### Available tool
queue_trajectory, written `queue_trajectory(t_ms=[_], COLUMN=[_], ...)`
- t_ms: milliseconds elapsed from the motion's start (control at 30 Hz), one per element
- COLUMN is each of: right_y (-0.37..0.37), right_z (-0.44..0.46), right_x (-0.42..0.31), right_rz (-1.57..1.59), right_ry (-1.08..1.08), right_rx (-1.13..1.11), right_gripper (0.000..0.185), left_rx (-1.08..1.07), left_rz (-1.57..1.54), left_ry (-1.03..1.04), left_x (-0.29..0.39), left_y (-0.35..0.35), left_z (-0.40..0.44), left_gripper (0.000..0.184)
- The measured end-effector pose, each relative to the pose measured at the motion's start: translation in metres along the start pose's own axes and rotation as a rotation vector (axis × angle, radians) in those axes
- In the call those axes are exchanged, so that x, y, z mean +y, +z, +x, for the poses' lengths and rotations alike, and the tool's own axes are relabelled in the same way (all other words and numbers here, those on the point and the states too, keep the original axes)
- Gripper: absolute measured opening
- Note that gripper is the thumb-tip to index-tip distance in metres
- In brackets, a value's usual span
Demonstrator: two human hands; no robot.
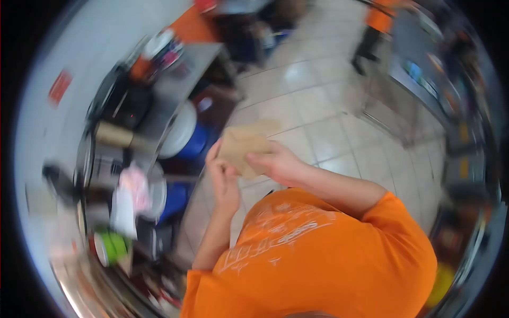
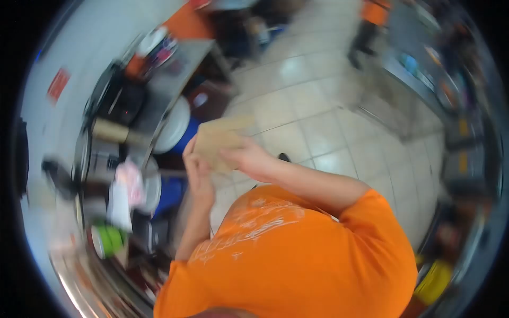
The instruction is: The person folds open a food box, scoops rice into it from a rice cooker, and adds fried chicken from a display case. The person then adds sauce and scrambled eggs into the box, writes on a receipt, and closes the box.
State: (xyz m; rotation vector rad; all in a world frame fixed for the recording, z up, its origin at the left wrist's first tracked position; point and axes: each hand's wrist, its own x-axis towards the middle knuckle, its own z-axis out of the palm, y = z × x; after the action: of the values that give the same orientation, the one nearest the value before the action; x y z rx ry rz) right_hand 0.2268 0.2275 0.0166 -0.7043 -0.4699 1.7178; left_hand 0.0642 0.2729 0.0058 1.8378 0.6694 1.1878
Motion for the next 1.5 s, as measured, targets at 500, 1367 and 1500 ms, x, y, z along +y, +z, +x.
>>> queue_trajectory(t_ms=[500, 1367, 1500], right_y=[0.048, 0.223, 0.272], right_z=[0.152, 0.253, 0.270], right_x=[-0.086, 0.058, 0.068], right_rz=[-0.509, -1.523, -1.326], right_ry=[0.804, -0.322, 0.349], right_rx=[-0.470, -1.859, -1.937], right_gripper=[0.039, 0.054, 0.084], left_rx=[0.687, 1.230, 0.972], left_rz=[0.560, -0.967, -1.230], left_ry=[-0.213, -0.054, -0.158], left_x=[0.022, -0.002, -0.017], left_y=[0.018, -0.244, -0.253], left_z=[0.035, -0.029, -0.043], left_gripper=[0.032, 0.062, 0.043])
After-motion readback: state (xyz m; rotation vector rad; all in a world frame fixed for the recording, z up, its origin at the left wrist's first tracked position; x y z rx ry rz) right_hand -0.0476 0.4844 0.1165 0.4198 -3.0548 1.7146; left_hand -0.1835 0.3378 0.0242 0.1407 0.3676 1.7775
